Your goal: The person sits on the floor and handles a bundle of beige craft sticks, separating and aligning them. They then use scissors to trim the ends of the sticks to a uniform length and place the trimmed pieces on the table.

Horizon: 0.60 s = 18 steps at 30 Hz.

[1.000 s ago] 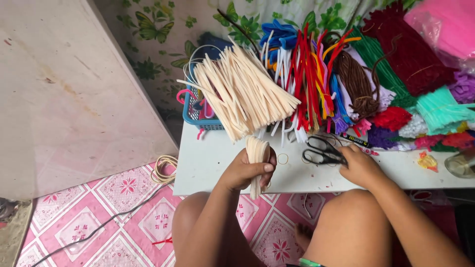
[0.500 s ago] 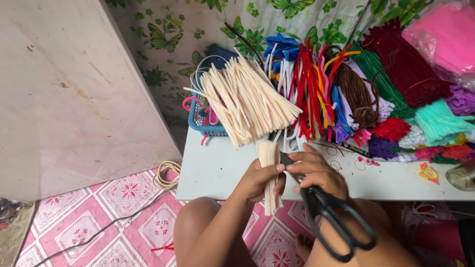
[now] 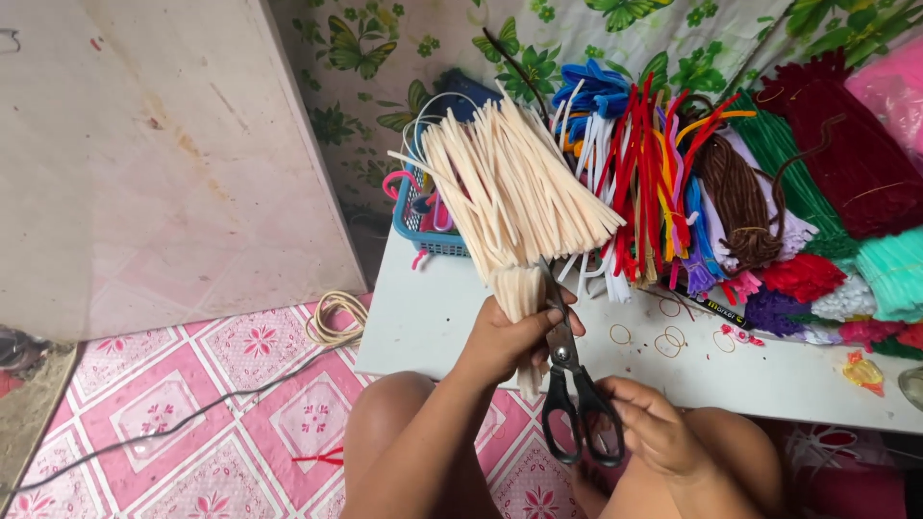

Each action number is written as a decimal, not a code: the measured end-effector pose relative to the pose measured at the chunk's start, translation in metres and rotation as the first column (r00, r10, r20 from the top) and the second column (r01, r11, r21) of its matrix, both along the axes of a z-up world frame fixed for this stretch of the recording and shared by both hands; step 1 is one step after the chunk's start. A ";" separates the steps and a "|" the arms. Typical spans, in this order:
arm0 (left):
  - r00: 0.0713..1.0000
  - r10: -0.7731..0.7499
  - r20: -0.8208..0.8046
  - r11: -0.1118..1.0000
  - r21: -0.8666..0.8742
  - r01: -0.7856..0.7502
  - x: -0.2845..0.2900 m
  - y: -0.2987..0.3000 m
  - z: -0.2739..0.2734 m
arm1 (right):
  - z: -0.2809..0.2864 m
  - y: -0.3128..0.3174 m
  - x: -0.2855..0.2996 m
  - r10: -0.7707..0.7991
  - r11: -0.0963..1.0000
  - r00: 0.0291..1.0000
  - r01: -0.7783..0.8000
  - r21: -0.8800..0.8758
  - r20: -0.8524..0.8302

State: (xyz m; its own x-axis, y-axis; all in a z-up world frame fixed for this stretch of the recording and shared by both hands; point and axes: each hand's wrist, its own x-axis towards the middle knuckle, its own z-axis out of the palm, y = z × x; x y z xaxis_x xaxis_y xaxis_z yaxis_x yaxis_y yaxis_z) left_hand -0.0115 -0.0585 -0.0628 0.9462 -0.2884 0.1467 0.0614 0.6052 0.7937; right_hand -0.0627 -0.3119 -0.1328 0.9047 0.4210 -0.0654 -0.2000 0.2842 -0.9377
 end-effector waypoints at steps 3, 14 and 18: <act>0.997 -0.064 0.051 0.998 0.031 0.062 -0.005 0.001 0.002 | 0.009 0.010 -0.012 0.289 0.942 0.946 -0.254 0.217 -0.145; 0.959 -0.214 0.187 0.964 0.197 0.177 -0.010 0.009 0.006 | -0.004 0.003 -0.038 0.362 0.919 0.851 -0.258 0.297 -0.381; 0.950 -0.262 0.171 0.934 0.291 0.205 -0.008 0.017 0.004 | -0.009 -0.007 -0.026 0.546 0.835 0.771 -0.534 0.134 -0.328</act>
State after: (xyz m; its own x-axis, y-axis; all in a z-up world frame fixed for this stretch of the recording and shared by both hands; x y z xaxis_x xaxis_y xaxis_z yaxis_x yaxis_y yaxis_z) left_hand -0.0197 -0.0419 -0.0590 0.8048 -0.5529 0.2159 -0.0048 0.3577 0.9338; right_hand -0.0886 -0.3191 -0.1417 0.4502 0.8406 -0.3013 -0.6313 0.0610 -0.7731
